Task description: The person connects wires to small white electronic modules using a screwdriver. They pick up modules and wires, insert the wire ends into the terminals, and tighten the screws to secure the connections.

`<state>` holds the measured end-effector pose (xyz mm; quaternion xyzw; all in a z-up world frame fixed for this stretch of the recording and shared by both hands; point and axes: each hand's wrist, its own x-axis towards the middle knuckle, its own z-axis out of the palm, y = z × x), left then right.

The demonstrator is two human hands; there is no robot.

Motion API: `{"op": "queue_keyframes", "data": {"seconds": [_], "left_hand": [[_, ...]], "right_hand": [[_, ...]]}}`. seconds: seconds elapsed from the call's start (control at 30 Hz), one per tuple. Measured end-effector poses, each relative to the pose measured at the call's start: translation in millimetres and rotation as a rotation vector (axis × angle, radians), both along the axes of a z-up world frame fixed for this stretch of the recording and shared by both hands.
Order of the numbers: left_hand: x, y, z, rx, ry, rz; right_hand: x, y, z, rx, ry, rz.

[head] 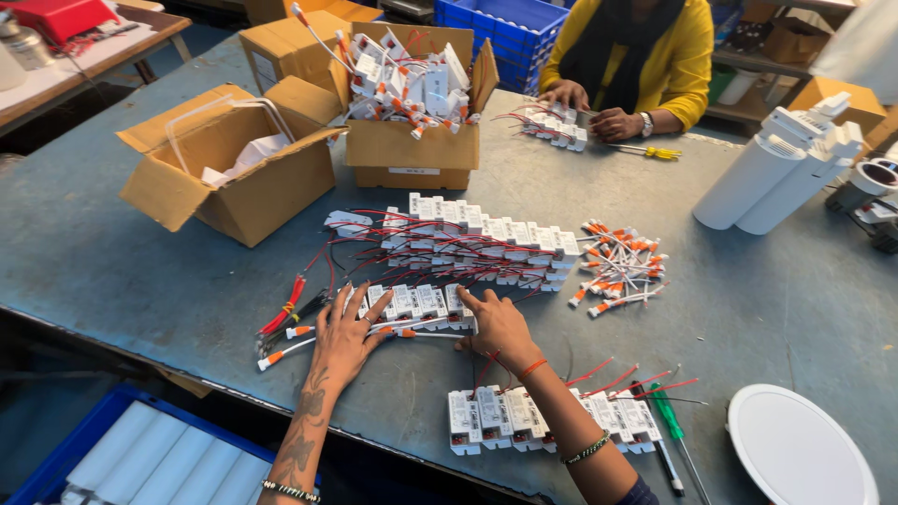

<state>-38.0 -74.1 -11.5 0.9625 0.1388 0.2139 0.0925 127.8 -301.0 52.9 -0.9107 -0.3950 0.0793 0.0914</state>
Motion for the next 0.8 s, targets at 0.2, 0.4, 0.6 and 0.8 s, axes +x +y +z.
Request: {"op": "queue_keyframes", "data": {"seconds": [0.2,0.4,0.6,0.8], "left_hand": [[1.0,22.0,0.9,0.003,0.072,0.052],[-2.6,26.2,6.6,-0.025,0.011,0.022],[-18.1,5.0,21.9,-0.028,-0.032,0.064],[-30.3,-68.6,48.7,-0.228,-0.296,-0.089]], "right_hand": [[-3.0,14.7,-4.7,0.114,-0.028,-0.002],[11.8,-15.9,6.9,0.276,0.113,0.072],[7.7,-136.1,51.7,0.650,0.127,-0.013],[-49.2,-241.1,61.0,0.622,0.006,-0.435]]}}
